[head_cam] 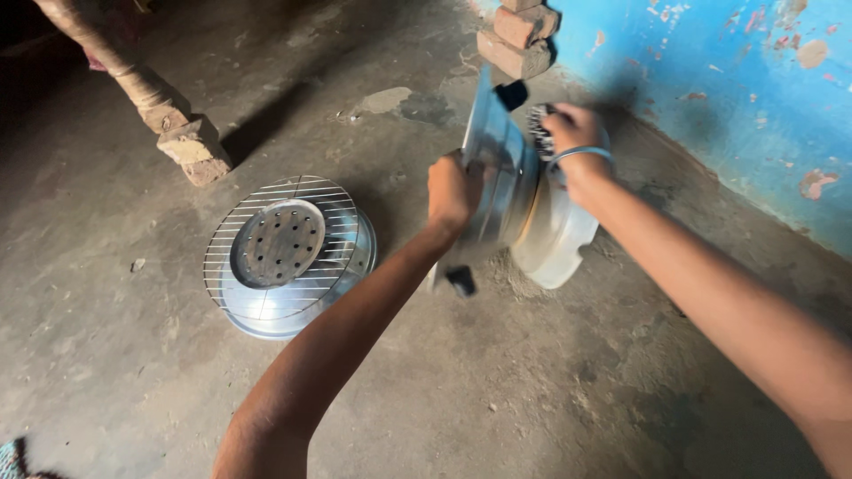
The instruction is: The person kneels on the floor and wipes a metal cooker with a cloth, working over its funnel-shaped body, rim, and black side fitting. They turn the cooker over, lift and reposition its parts, and wipe the inner cavity and the wire rack and perforated plate lying beside it.
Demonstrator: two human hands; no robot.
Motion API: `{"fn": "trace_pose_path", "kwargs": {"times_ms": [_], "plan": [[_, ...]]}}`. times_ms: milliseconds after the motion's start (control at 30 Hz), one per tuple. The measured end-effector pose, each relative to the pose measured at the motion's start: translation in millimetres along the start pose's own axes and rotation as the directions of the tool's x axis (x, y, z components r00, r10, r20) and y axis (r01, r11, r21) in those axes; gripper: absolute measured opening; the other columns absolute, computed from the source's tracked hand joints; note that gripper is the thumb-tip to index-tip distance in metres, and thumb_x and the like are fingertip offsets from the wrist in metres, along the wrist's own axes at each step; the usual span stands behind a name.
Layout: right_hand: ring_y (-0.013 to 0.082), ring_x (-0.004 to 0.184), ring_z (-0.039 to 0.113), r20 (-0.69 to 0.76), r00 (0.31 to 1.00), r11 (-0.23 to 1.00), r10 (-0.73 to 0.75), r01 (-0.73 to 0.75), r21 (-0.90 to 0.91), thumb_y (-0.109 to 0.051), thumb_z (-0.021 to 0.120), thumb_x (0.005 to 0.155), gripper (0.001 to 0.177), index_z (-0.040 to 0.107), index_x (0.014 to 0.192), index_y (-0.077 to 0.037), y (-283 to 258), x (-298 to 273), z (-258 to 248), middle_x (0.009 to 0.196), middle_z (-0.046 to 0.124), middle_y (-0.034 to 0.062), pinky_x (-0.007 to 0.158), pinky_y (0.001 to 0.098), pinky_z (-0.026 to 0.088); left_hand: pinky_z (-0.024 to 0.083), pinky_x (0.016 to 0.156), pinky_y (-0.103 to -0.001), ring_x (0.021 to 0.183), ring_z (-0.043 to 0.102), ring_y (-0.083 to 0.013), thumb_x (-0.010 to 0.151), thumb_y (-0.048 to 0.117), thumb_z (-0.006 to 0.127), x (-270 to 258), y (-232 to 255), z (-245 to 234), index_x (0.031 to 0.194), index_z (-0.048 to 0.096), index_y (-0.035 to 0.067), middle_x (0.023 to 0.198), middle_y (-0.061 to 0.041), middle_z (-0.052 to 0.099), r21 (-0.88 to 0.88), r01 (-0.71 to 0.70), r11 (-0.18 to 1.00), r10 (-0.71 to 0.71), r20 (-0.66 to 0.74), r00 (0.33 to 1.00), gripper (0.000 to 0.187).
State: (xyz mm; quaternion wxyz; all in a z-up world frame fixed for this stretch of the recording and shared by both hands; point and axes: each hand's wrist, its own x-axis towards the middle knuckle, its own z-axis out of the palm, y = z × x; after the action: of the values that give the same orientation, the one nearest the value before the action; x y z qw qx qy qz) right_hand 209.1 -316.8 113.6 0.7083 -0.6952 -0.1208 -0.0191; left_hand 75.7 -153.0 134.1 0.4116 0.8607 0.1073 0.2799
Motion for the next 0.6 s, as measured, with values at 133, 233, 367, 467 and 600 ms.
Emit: {"fn": "trace_pose_path", "kwargs": {"times_ms": [133,233,367,467,600], "plan": [[0.0187,0.074,0.058,0.014,0.982,0.956,-0.190,0.188,-0.224,-0.029,0.057,0.102,0.034,0.070,0.097,0.003,-5.9,-25.4,34.6,0.081,0.066,0.0139,0.068,0.0369,0.048,0.060,0.060,-0.044,0.067,0.075,-0.0286,0.094,0.015,0.059,3.6,1.9,-1.7,0.099,0.071,-0.009,0.077,-0.018,0.075,-0.352,0.351,0.868,-0.327,0.128,0.936,0.027],[0.0284,0.082,0.074,0.028,0.992,0.895,-0.127,0.127,-0.428,-0.038,0.060,0.095,0.037,0.076,0.107,-0.006,-6.0,-59.5,61.3,0.091,0.076,0.0190,0.072,0.0382,0.053,0.058,0.048,-0.043,0.060,0.073,-0.0276,0.095,0.020,0.059,8.4,-4.0,-5.0,0.094,0.066,-0.010,0.076,-0.018,0.072,-0.442,0.433,0.785,-0.429,0.116,0.896,0.030],[0.0357,0.133,0.057,0.231,0.782,0.727,-0.578,0.623,-0.291,-0.023,0.044,0.104,0.046,0.058,0.141,0.001,-2.1,-110.6,81.4,0.144,0.059,0.0227,0.111,0.0429,0.045,0.054,0.049,-0.029,0.063,0.064,-0.0146,0.101,0.042,0.060,20.8,-25.9,-10.6,0.087,0.066,-0.007,0.080,-0.016,0.072,-0.441,0.337,0.832,-0.352,0.051,0.935,0.052],[0.0385,0.152,0.035,0.366,0.653,0.505,-0.663,0.751,-0.426,-0.021,0.043,0.108,0.051,0.044,0.153,0.002,0.4,-123.7,86.8,0.160,0.043,0.0225,0.126,0.0504,0.025,0.044,0.044,-0.036,0.055,0.051,-0.0193,0.101,0.050,0.056,26.5,-41.7,-5.8,0.091,0.061,-0.005,0.075,-0.011,0.058,-0.638,0.380,0.670,-0.371,0.155,0.915,0.056],[0.0350,0.155,0.033,0.362,0.684,0.488,-0.633,0.716,-0.499,-0.022,0.043,0.110,0.050,0.043,0.156,-0.001,10.6,-98.5,108.1,0.163,0.041,0.0184,0.127,0.0513,0.021,0.047,0.056,-0.039,0.063,0.052,-0.0174,0.106,0.062,0.043,31.3,-63.4,-14.9,0.089,0.061,-0.006,0.074,-0.009,0.056,-0.586,0.271,0.764,-0.285,0.071,0.956,0.073]]}}
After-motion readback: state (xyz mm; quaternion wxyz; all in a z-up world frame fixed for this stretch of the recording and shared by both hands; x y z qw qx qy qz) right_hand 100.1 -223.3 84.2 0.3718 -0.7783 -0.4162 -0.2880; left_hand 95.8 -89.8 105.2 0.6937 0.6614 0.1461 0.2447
